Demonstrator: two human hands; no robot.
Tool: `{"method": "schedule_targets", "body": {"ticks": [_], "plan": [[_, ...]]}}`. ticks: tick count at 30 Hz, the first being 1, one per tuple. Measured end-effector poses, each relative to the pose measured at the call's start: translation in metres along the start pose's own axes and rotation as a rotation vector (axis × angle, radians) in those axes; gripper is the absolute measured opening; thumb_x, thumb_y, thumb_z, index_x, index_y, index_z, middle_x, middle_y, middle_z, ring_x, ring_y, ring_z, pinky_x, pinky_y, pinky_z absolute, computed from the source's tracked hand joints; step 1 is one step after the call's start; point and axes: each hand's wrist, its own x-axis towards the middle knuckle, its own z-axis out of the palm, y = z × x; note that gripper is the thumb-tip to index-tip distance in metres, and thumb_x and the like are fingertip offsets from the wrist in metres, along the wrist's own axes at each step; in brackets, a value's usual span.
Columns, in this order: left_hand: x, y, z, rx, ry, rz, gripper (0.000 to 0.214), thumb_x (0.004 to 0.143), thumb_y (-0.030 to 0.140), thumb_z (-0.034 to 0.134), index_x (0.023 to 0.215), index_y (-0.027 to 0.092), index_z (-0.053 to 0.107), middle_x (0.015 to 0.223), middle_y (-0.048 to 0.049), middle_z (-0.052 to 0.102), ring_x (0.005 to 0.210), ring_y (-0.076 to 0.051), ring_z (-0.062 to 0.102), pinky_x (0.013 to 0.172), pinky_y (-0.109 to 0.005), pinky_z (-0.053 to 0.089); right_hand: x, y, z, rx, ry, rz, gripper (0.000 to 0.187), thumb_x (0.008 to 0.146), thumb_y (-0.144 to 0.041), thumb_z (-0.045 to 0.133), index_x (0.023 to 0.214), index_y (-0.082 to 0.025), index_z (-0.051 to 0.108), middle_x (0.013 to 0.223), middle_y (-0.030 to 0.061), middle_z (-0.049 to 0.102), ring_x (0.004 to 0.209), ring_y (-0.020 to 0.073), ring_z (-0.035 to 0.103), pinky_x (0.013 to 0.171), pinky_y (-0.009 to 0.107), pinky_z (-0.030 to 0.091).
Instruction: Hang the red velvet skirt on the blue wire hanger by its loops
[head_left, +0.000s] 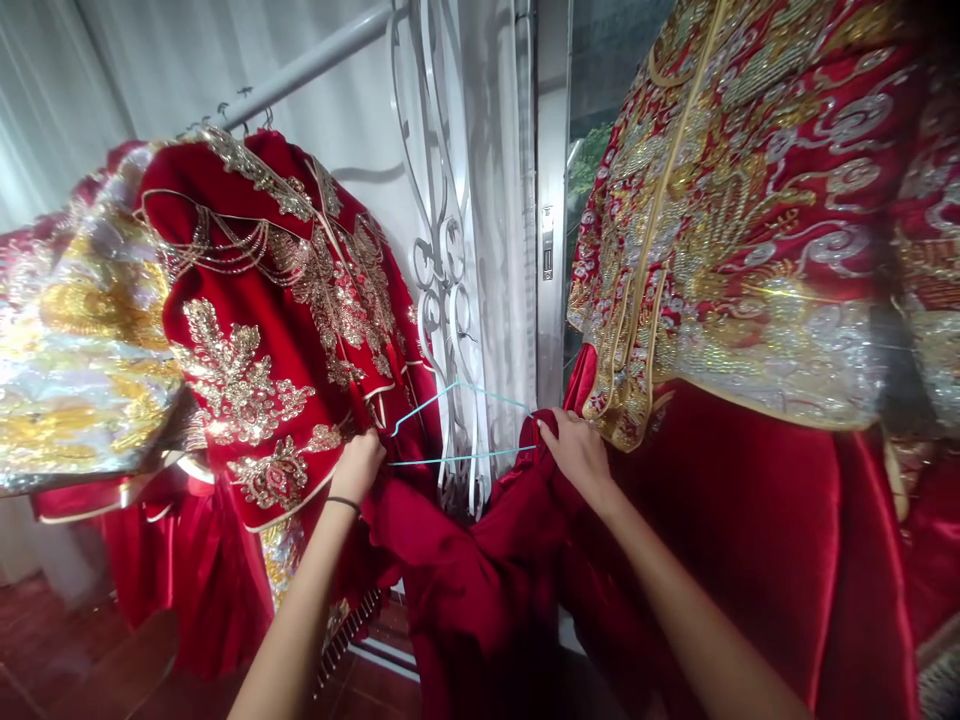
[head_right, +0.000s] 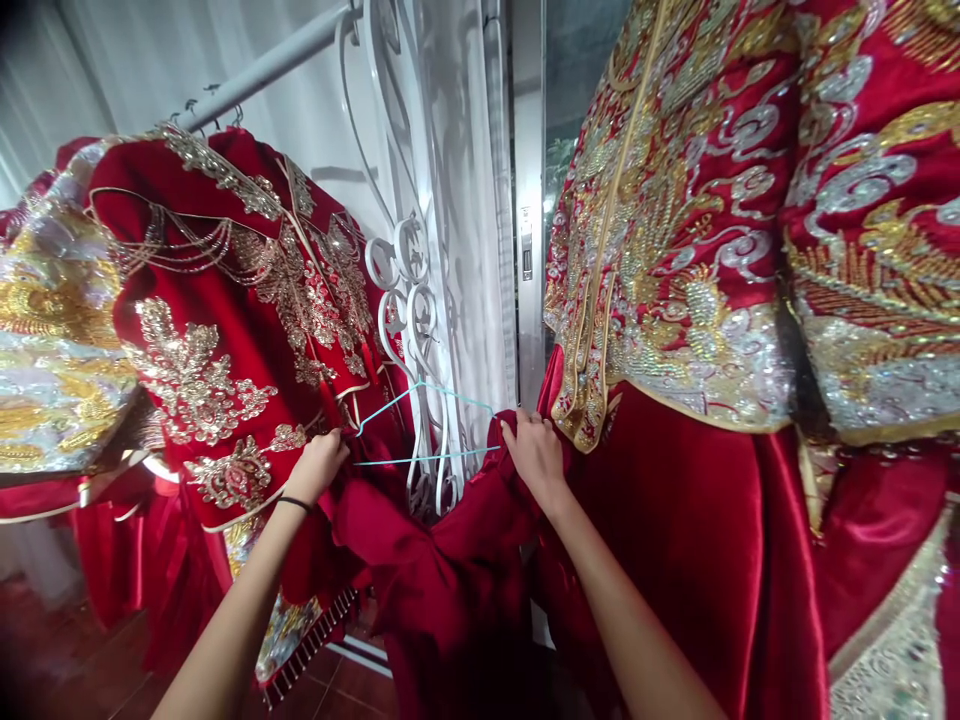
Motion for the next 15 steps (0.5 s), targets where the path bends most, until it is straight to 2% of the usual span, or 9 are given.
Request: {"method": "schedule_targets", "body": {"ticks": [4, 7, 11, 15], "plan": [[0.002, -0.004, -0.001, -0.085, 0.01, 0.015, 0.02, 0.081, 0.019, 0.038, 0.087, 0.013, 0.057, 0.08, -0.0124, 0.066, 0.081, -0.026, 0.065, 0.072, -0.032, 0.047, 0.002, -0.001, -0.004, 0.037, 0.013, 0.031, 0.037, 0.087, -0.04, 0.043, 0.109, -0.013, 0.056, 0.097, 0.014, 0.063, 0.088, 0.0252, 0.059, 0.069, 0.03, 0.043], [0.006, -0.004, 0.002, -0.179, 0.049, -0.031, 0.02, 0.079, 0.021, 0.039, 0.079, 0.014, 0.057, 0.075, -0.0127, 0.065, 0.079, -0.027, 0.064, 0.072, -0.034, 0.046, 0.003, -0.004, -0.004, -0.018, 0.004, 0.04, 0.033, 0.088, -0.033, 0.04, 0.104, -0.011, 0.058, 0.093, 0.015, 0.064, 0.084, 0.0257, 0.061, 0.066, 0.03, 0.043], [0.014, -0.01, 0.007, -0.367, 0.129, -0.162, 0.015, 0.074, 0.024, 0.045, 0.065, 0.017, 0.056, 0.067, -0.0097, 0.062, 0.077, -0.025, 0.062, 0.073, -0.034, 0.045, 0.004, -0.005, -0.004, -0.089, 0.0, 0.02, 0.031, 0.089, -0.023, 0.035, 0.1, -0.008, 0.059, 0.091, 0.0178, 0.064, 0.081, 0.0265, 0.063, 0.063, 0.03, 0.044], [0.018, -0.035, 0.012, -0.646, 0.206, -0.349, 0.015, 0.068, 0.023, 0.05, 0.053, 0.018, 0.05, 0.047, -0.0022, 0.05, 0.064, -0.022, 0.059, 0.062, -0.03, 0.044, 0.012, 0.002, -0.005, 0.032, -0.037, 0.031, 0.029, 0.086, -0.019, 0.036, 0.092, -0.007, 0.062, 0.084, 0.0199, 0.066, 0.078, 0.0275, 0.064, 0.065, 0.031, 0.044]]}}
